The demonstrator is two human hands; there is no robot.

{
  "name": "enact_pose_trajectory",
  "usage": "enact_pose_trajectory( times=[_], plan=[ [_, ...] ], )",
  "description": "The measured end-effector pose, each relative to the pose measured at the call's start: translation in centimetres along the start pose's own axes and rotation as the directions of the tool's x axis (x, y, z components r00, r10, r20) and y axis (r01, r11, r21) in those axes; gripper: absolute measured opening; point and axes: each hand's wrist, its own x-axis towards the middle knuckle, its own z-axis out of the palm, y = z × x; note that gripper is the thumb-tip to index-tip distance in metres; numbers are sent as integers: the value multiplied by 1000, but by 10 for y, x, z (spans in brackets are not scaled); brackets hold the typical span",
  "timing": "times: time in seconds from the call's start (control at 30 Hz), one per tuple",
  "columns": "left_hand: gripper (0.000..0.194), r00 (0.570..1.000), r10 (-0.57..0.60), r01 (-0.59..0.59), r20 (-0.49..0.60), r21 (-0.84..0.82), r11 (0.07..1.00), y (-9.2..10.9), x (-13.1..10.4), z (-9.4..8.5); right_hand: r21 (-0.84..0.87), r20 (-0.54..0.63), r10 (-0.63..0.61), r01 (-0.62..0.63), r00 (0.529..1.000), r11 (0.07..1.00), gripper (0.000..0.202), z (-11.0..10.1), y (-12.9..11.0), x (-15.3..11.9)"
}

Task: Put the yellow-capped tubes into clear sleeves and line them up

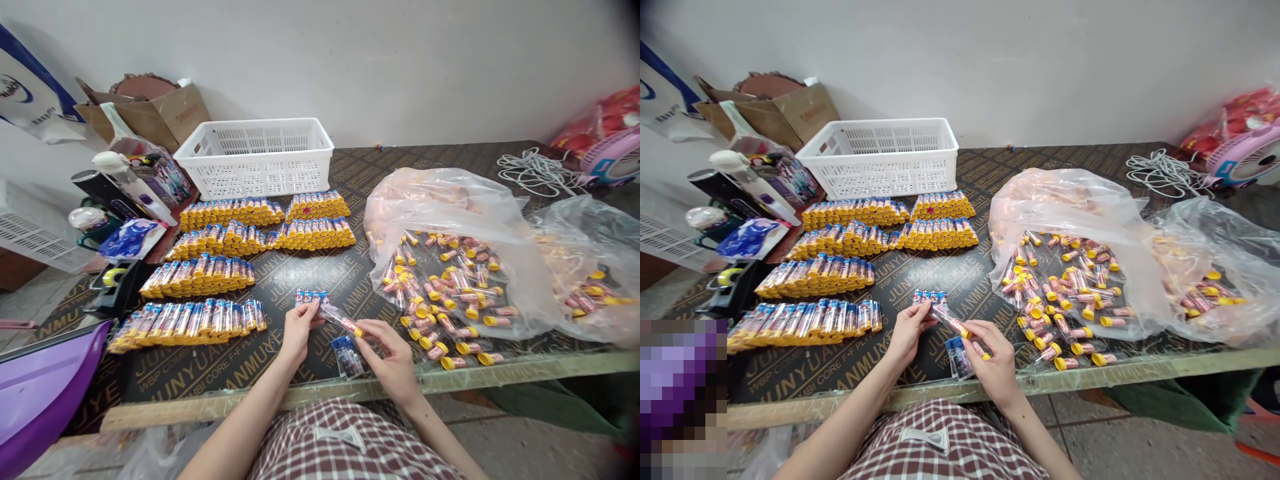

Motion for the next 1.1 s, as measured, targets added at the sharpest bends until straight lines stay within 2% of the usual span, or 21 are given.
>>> enact_pose_trajectory(
  times=[0.13,0.27,0.37,0.47,0.7,0.83,1.1],
  plan=[
    [35,988,-2,10,155,-50,999,3,-7,6,57,86,7,-12,996,998,26,3,2,0],
    [40,977,-69,85,204,-71,994,9,-13,9,86,102,0,-9,995,996,36,6,5,1],
    [40,961,-115,120,253,-4,993,13,-18,10,-4,52,-29,29,998,1000,55,8,8,1],
    [40,924,-185,162,334,95,982,13,-25,11,-33,42,-45,46,998,998,71,8,8,3],
    [38,860,-242,206,450,129,970,7,-34,15,128,219,-55,27,974,991,87,3,4,6],
    [41,847,-273,226,455,157,961,3,-36,14,247,287,-70,-3,955,969,84,5,7,3],
    [42,845,-275,228,458,156,961,-1,-38,13,308,234,-98,22,967,951,84,8,9,0]
  ],
)
